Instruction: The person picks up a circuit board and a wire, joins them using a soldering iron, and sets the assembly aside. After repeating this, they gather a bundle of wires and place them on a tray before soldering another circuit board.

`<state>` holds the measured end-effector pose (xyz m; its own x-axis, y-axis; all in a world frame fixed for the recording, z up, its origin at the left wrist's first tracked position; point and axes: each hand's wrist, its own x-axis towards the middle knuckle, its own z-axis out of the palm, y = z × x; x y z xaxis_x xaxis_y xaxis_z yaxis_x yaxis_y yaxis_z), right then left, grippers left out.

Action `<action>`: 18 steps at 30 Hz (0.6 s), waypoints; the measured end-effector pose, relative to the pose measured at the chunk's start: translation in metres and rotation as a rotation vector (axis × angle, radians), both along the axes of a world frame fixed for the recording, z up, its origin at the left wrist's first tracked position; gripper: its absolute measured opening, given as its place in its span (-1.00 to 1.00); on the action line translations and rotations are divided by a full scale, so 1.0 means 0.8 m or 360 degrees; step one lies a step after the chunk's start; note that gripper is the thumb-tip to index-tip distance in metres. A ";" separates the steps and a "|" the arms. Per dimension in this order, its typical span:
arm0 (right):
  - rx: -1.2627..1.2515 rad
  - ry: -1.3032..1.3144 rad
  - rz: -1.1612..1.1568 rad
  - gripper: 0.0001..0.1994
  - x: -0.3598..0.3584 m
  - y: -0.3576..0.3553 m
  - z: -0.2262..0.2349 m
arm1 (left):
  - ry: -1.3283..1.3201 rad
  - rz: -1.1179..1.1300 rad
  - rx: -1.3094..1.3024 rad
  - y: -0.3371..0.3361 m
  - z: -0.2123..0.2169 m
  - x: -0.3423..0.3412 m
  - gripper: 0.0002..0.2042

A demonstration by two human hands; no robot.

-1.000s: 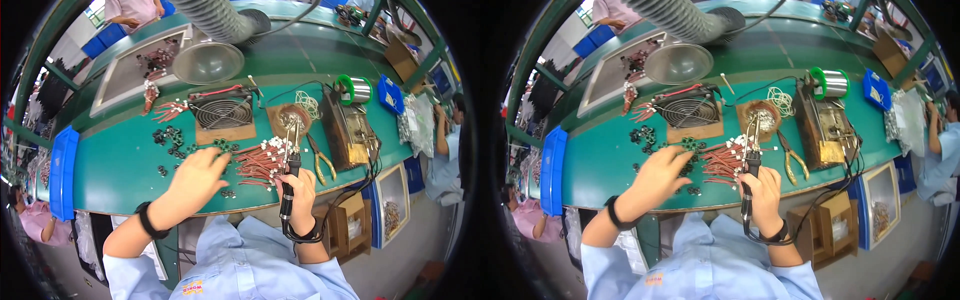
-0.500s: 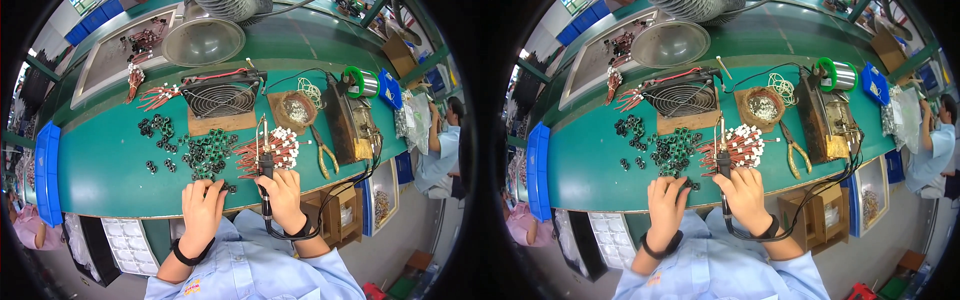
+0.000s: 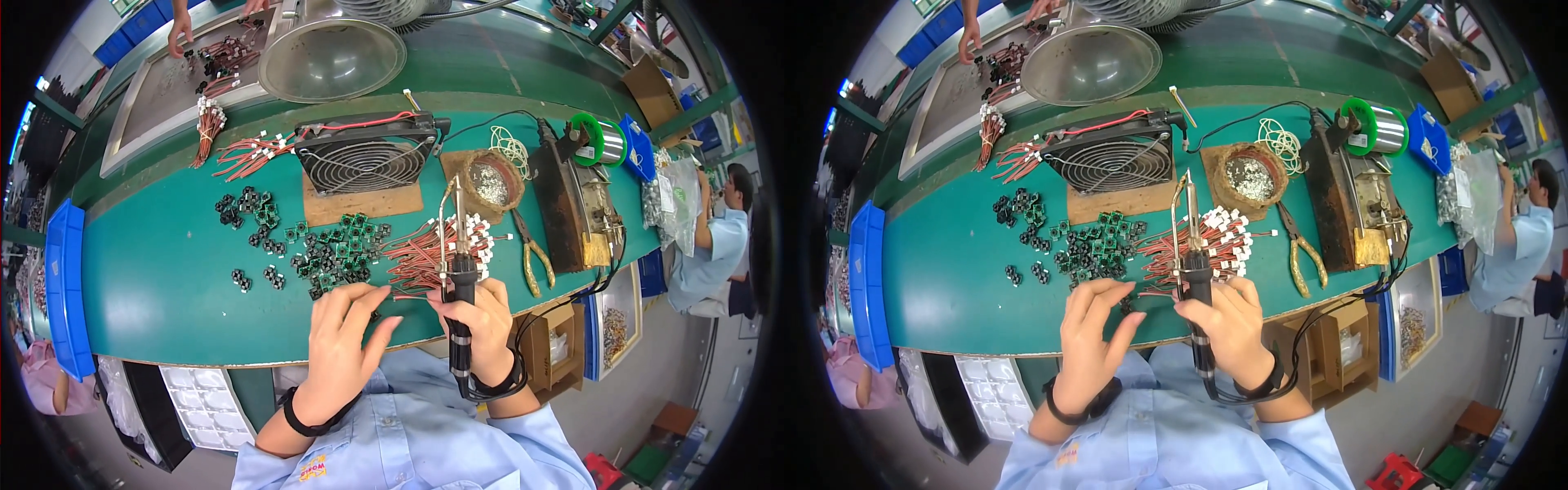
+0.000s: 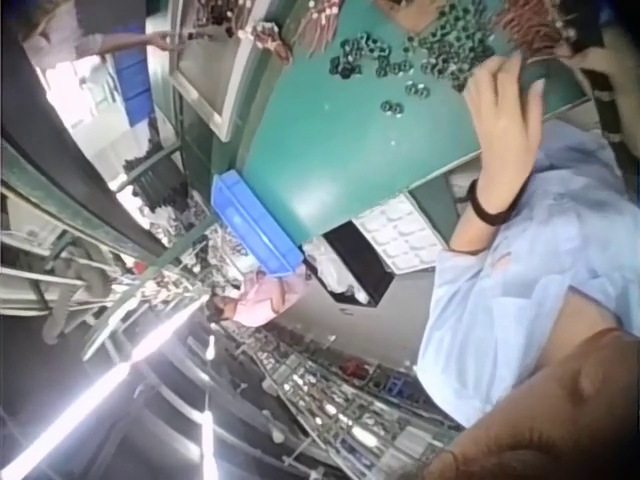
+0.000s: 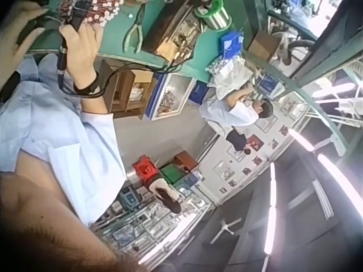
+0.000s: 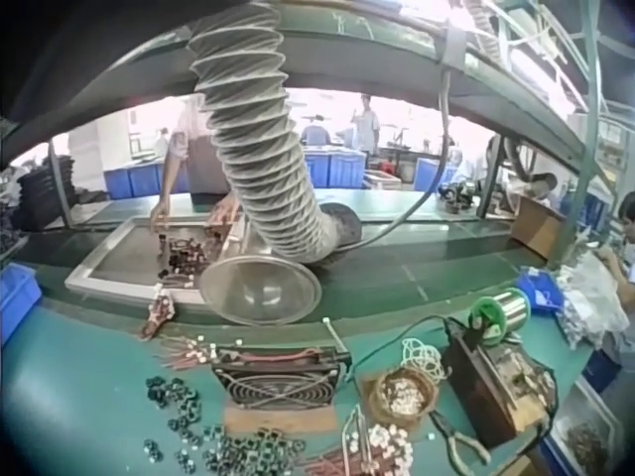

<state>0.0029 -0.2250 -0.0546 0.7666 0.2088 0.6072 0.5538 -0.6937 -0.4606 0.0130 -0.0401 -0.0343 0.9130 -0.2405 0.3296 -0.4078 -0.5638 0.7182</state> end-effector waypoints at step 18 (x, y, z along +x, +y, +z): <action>0.0208 0.0299 0.0486 -0.67 -0.039 0.017 0.017 | 0.0450 -0.0412 -0.0186 0.023 0.007 -0.037 -0.88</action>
<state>-0.0286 -0.2114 -0.0412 0.7815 0.3749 0.4988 0.6235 -0.4383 -0.6474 -0.0165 -0.0217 -0.0289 0.8858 -0.4502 0.1124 -0.3024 -0.3764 0.8757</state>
